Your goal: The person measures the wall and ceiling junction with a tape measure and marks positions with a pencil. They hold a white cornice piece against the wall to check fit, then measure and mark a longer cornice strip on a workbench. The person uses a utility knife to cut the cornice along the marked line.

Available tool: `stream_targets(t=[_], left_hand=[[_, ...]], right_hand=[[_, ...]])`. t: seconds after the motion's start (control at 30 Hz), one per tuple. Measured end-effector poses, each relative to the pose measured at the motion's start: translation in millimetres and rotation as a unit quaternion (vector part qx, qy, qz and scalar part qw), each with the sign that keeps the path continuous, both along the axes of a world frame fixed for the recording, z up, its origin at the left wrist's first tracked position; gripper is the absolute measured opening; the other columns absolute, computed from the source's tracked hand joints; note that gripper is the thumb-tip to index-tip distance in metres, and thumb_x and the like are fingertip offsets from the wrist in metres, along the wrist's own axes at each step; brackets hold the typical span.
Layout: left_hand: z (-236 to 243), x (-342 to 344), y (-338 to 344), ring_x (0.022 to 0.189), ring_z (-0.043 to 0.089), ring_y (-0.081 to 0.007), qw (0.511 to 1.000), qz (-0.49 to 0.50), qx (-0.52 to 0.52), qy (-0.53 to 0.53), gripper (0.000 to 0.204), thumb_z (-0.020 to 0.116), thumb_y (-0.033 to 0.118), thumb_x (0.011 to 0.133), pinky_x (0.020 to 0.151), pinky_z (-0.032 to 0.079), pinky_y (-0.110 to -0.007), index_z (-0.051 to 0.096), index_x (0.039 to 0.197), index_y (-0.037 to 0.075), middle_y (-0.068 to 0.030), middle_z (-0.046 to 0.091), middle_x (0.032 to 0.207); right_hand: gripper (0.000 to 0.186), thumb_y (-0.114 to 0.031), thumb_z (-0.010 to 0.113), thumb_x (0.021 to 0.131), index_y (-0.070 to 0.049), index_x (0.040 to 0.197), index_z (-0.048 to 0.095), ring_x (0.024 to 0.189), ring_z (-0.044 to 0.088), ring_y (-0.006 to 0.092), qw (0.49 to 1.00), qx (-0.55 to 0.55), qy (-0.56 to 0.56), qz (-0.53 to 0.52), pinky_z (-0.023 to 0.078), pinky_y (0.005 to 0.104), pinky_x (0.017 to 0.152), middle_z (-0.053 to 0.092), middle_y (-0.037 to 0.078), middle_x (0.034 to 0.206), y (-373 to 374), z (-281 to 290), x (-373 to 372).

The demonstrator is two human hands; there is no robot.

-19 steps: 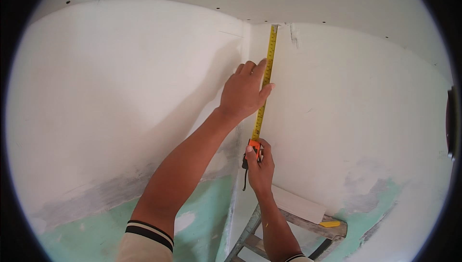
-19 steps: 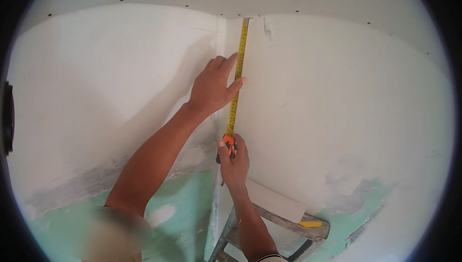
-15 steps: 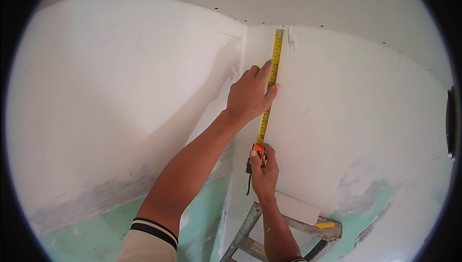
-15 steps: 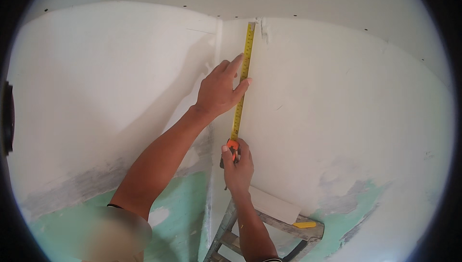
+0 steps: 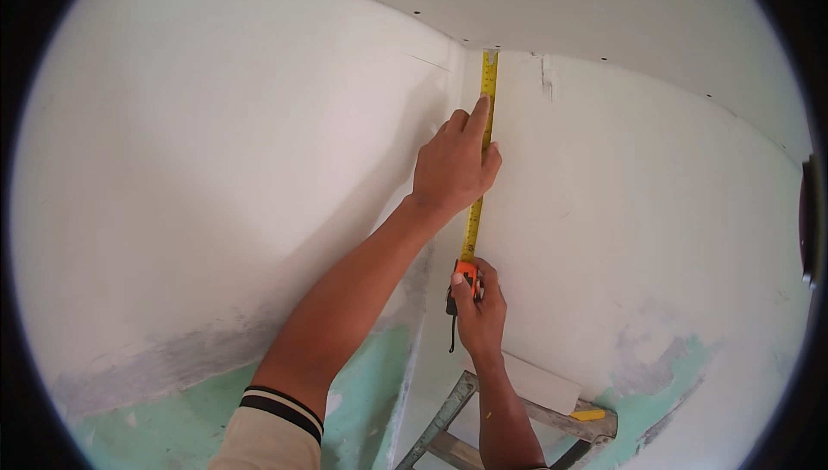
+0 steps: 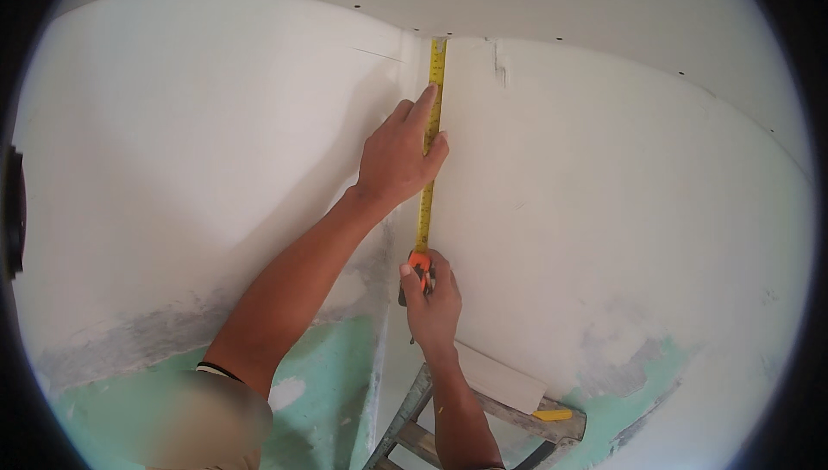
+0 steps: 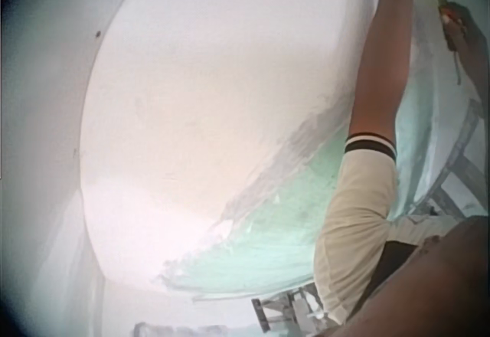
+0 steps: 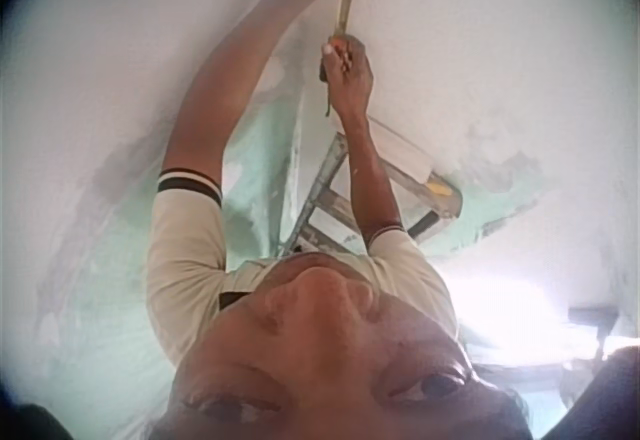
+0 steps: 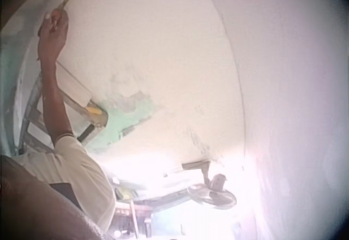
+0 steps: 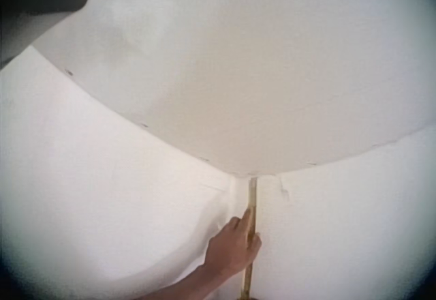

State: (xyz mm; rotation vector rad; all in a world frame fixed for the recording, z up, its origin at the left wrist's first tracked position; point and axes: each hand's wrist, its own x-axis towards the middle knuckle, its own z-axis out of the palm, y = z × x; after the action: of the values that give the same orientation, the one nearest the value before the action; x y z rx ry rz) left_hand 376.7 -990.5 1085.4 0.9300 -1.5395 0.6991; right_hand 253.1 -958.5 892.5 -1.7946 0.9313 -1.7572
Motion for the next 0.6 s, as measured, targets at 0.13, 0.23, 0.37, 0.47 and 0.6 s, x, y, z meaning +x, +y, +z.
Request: stream_targets(t=[0.13,0.23,0.37,0.47,0.6], left_hand=[[0.4,14.9,2.5,0.083,0.067,-0.0272,0.999,0.008,-0.042,0.031,0.064,0.069,0.028,0.098,0.071,0.058,-0.043,0.049,0.153,0.002,-0.0126,0.062,0.103],[4.7,21.2,9.6,0.084,0.068,-0.0258,0.994,-0.068,-0.026,0.083,0.060,0.066,0.025,0.101,0.072,0.057,-0.042,0.049,0.154,0.002,-0.0135,0.064,0.109],[7.8,26.6,1.6,0.090,0.070,-0.0213,0.955,-0.234,-0.033,0.176,0.057,0.060,0.020,0.107,0.077,0.056,-0.037,0.044,0.159,0.002,-0.0126,0.063,0.119],[5.8,12.3,-9.9,0.094,0.070,-0.0188,0.902,-0.368,-0.024,0.222,0.059,0.055,0.016,0.109,0.081,0.056,-0.034,0.038,0.163,0.002,-0.0125,0.060,0.123],[29.7,-27.1,-20.5,0.094,0.070,-0.0197,0.875,-0.429,-0.070,0.214,0.062,0.046,0.007,0.109,0.088,0.054,-0.035,0.027,0.167,0.003,-0.0136,0.055,0.126]], right_hand=[[0.048,-0.033,0.075,0.100,-0.002,0.136,0.063,0.099,0.071,0.0281,0.998,0.031,-0.008,0.048,0.058,0.0396,0.086,0.071,0.017,0.113,8.0,4.3,9.9],[0.047,-0.029,0.079,0.097,-0.003,0.134,0.065,0.096,0.072,0.0264,0.999,-0.029,0.037,-0.014,0.059,0.0370,0.081,0.071,0.014,0.112,12.8,0.3,-2.7],[0.048,-0.027,0.085,0.091,-0.005,0.131,0.068,0.092,0.072,0.0245,0.986,-0.052,0.117,-0.111,0.060,0.0378,0.075,0.071,0.011,0.109,67.2,34.1,-59.4],[0.050,-0.031,0.088,0.088,-0.011,0.131,0.070,0.085,0.072,0.0246,0.916,-0.066,0.264,-0.293,0.059,0.0401,0.070,0.068,0.010,0.102,105.0,89.1,-102.7],[0.056,-0.035,0.087,0.086,-0.017,0.135,0.068,0.083,0.074,0.0287,0.722,-0.222,0.412,-0.510,0.060,0.0447,0.068,0.064,0.010,0.108,144.1,166.7,-159.2]])
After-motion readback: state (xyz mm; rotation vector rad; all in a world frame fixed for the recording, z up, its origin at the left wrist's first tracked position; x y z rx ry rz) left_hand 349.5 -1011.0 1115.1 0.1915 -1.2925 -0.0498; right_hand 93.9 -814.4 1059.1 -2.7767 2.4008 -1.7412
